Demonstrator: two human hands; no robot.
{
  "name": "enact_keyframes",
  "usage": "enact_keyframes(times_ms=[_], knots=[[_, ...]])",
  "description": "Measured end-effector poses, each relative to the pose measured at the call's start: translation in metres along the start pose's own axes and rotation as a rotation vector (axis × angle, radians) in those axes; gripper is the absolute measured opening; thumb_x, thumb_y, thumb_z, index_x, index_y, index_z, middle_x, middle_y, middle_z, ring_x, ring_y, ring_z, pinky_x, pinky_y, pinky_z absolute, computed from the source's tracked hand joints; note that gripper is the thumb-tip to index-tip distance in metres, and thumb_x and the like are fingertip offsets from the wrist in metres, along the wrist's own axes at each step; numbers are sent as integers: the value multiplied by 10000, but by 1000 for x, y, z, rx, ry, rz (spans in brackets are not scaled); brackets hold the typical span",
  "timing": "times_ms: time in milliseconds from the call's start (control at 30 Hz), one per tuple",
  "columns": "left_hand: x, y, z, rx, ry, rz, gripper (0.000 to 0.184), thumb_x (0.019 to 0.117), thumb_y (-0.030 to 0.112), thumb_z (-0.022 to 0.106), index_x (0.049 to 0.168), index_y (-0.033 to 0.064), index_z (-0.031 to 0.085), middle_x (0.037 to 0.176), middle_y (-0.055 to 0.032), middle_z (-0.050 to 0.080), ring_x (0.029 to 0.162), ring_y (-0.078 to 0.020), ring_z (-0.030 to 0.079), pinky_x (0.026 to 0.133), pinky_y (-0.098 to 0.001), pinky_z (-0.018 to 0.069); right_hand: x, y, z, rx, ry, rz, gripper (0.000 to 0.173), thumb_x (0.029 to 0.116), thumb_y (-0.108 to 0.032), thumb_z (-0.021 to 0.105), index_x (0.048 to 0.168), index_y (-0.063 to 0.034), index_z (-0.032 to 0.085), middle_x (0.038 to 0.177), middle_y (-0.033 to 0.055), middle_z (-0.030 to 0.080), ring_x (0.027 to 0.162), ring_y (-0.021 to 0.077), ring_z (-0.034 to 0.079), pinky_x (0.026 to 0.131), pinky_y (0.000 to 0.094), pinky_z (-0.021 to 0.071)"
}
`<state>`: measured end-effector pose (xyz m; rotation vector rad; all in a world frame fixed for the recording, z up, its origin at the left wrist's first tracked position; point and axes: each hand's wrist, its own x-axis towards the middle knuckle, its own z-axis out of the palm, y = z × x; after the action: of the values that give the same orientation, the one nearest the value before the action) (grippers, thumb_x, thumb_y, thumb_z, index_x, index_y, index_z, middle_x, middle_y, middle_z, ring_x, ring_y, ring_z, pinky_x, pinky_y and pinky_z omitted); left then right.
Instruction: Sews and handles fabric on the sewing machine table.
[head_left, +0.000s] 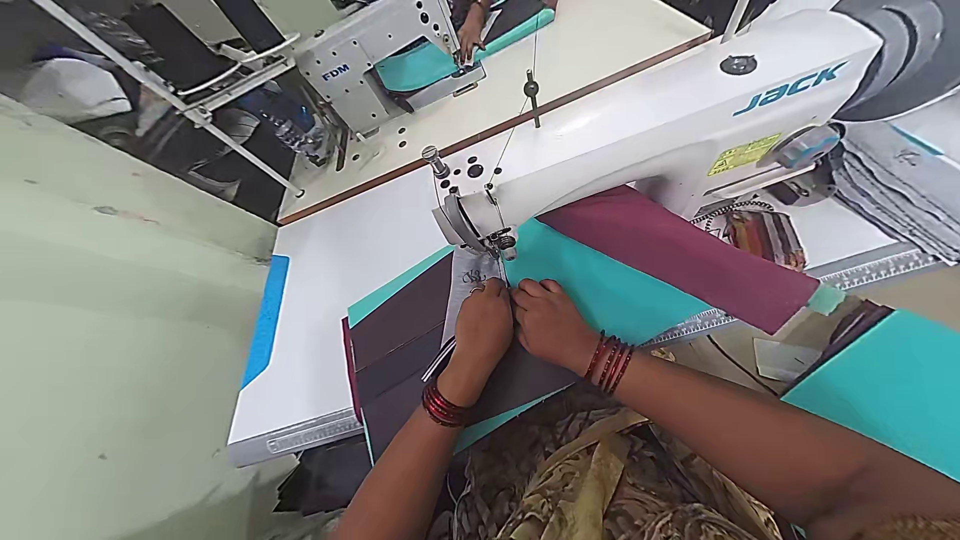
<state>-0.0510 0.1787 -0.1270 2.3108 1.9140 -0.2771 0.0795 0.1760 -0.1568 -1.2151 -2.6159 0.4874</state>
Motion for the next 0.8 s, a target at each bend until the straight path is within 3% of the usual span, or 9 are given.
enact_keyframes(times_ms=[133,267,367,567,667,800], knots=[[7,-3,-1,-12,-2,1,362,1033,55,420,1291,-51,651,1353,-200,627,1203,-380,628,1007,-487,499,6,3,2,-10,26,16,349,987,-157,507,1194,50,698,1346,171,653,1357,352,521,1035,564,408],[13,-5,-1,-18,22,0,347,1028,53,439,1265,-40,674,1330,-192,641,1190,-368,636,1005,-481,500,12,1,-4,14,-36,63,343,1003,-145,495,1206,50,691,1389,173,630,1419,356,467,1099,586,359],[18,-8,2,-6,42,0,330,1021,51,451,1228,-35,694,1299,-180,656,1163,-358,650,982,-482,515,15,2,0,13,4,67,315,990,-134,508,1150,43,714,1346,160,658,1397,349,488,1077,573,380],[32,-6,-9,11,-53,-58,344,1046,72,424,1261,-1,682,1351,-157,632,1219,-339,623,1022,-480,494,28,4,-7,13,-68,111,327,1009,-139,487,1172,48,700,1354,149,650,1429,328,448,1105,555,344],[35,-9,-6,18,13,-51,306,1034,63,461,1201,3,711,1283,-157,668,1173,-346,647,985,-489,518,36,4,-10,-14,-104,122,321,996,-136,515,1187,49,695,1356,149,646,1443,324,429,1121,554,326],[34,-6,-9,12,-6,-82,291,1034,62,477,1209,0,701,1293,-168,660,1178,-367,642,978,-520,521,36,4,-9,-16,-81,128,301,991,-122,527,1175,37,705,1343,146,654,1425,325,449,1116,552,339]])
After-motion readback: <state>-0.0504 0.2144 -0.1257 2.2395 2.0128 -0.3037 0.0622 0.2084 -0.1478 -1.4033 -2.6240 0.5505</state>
